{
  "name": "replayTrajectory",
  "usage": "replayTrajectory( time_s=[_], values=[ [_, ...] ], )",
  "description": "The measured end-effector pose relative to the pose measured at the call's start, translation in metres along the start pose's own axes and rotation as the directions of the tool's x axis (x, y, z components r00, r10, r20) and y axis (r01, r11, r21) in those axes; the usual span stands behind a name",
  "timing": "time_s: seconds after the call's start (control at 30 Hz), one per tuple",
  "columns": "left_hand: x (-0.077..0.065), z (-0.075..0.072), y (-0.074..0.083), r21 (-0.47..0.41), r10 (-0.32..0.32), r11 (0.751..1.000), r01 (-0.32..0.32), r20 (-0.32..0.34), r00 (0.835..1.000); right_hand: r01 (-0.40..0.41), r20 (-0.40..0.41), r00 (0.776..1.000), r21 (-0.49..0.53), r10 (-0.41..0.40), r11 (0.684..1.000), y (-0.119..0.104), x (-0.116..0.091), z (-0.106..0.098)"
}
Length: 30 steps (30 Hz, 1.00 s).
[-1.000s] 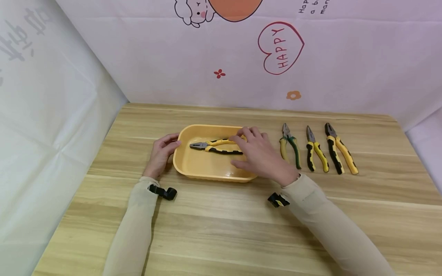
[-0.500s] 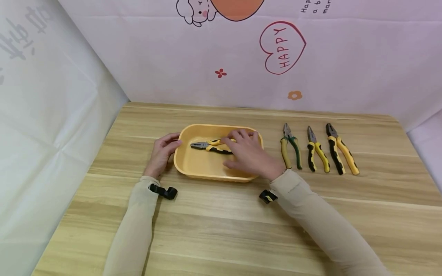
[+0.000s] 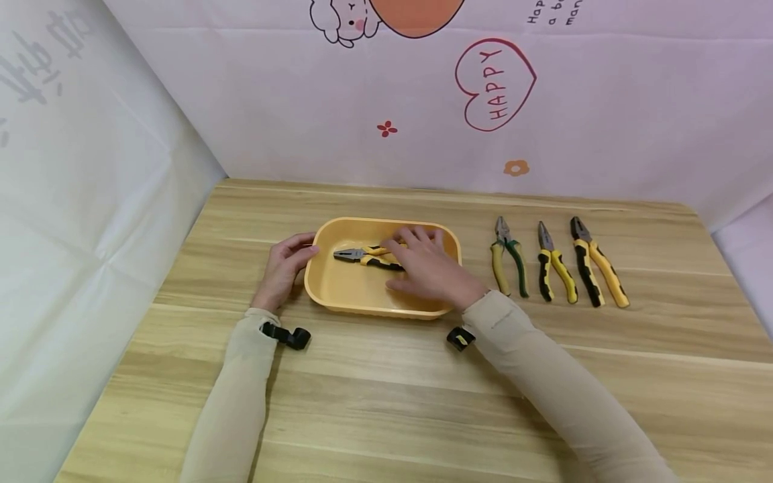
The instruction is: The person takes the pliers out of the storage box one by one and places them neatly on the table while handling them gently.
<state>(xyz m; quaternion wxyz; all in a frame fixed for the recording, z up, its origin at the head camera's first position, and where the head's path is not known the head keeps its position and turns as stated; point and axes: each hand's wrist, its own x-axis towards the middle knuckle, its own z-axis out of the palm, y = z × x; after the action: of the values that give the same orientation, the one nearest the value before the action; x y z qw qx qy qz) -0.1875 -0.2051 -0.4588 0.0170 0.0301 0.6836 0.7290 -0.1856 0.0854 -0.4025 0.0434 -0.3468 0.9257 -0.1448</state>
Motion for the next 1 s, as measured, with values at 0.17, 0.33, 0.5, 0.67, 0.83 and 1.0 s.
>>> replayTrajectory(
  time_s=[0.17,0.33,0.5,0.67,0.83,1.0],
  values=[
    [0.001,0.000,-0.001,0.007,0.001,1.000,-0.001,-0.002,1.000,-0.005,0.006,1.000,0.010,0.005,1.000,0.002,0.004,0.004],
    [0.001,-0.001,-0.002,0.013,-0.001,1.000,0.001,0.001,1.000,-0.019,0.012,1.000,0.007,0.019,1.000,0.005,0.006,0.008],
    [0.001,0.000,-0.001,0.014,0.006,1.000,-0.006,0.006,1.000,-0.036,0.025,0.999,0.002,0.036,0.999,0.007,0.007,0.013],
    [0.001,-0.001,-0.002,0.018,0.002,1.000,-0.002,0.007,1.000,-0.045,0.034,0.998,0.006,0.045,0.999,0.008,0.008,0.015],
    [0.000,-0.001,-0.002,0.019,-0.002,1.000,0.002,0.009,1.000,-0.057,0.046,0.997,0.015,0.056,0.998,0.008,0.009,0.017],
    [0.000,-0.002,-0.002,0.015,0.002,1.000,-0.002,0.007,1.000,-0.068,0.057,0.996,0.026,0.067,0.997,0.008,0.009,0.017]
  ],
)
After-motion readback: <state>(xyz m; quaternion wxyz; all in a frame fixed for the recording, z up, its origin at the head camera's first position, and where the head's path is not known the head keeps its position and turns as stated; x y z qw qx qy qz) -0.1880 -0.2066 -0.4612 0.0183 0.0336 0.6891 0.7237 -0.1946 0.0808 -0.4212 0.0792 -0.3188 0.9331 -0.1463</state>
